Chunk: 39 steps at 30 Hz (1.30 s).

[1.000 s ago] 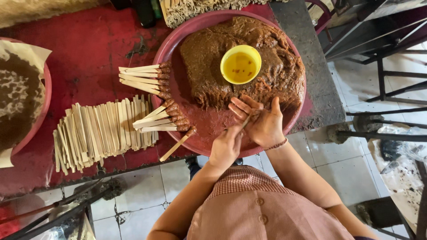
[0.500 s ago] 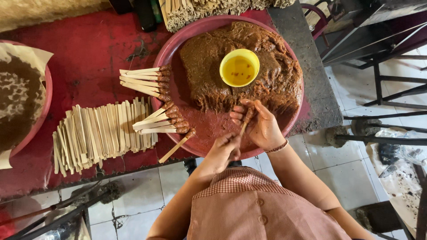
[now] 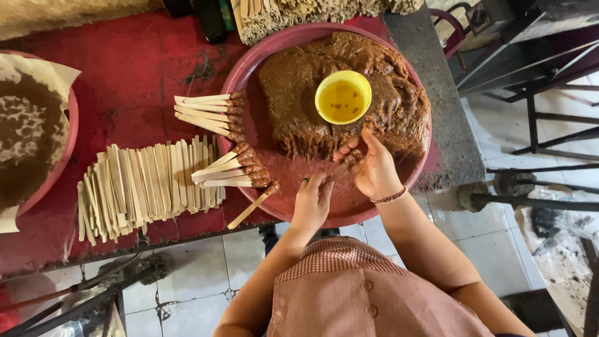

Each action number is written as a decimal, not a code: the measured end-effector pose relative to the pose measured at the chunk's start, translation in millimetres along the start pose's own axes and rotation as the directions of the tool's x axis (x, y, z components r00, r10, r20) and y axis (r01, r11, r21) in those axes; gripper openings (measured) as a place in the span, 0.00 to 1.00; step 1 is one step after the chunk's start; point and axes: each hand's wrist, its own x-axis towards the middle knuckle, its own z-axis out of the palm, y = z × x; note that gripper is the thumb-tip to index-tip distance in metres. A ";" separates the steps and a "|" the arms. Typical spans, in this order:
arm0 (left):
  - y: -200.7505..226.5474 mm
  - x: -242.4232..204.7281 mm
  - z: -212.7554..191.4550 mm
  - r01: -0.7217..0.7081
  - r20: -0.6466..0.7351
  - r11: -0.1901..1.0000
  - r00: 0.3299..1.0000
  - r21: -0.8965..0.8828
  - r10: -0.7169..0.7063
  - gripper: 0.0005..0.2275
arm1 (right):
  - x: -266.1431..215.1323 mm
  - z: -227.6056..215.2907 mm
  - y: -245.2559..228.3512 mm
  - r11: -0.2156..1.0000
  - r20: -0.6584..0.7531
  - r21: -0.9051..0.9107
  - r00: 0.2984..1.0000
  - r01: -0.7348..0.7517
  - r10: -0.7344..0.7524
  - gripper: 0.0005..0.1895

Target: The person repeatedly picks up flat wooden sticks, scoops a brown paste from a large tray, and coats each stick by hand. The coated sticks are placed in a growing pile on the table. A small yellow bowl containing liquid sits on the tray, and the person occasionally dips their fingers into it before handling the paste.

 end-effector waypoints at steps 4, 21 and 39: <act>21.9 0.4 -48.0 -0.023 -0.067 0.999 0.997 0.031 0.025 0.12 | 30.5 22.9 -31.4 0.254 0.462 -0.763 0.776 0.595 -0.430 0.27; -13.9 -45.7 -125.1 0.039 0.120 0.677 0.975 0.735 -0.187 0.16 | 78.4 -113.1 -16.6 -0.859 0.856 -0.415 0.449 0.299 -0.258 0.10; -80.3 24.6 -275.0 0.491 -0.290 0.436 0.844 0.754 -0.450 0.12 | 29.2 -94.4 -0.6 0.983 -0.166 -0.134 0.981 -0.123 0.100 0.05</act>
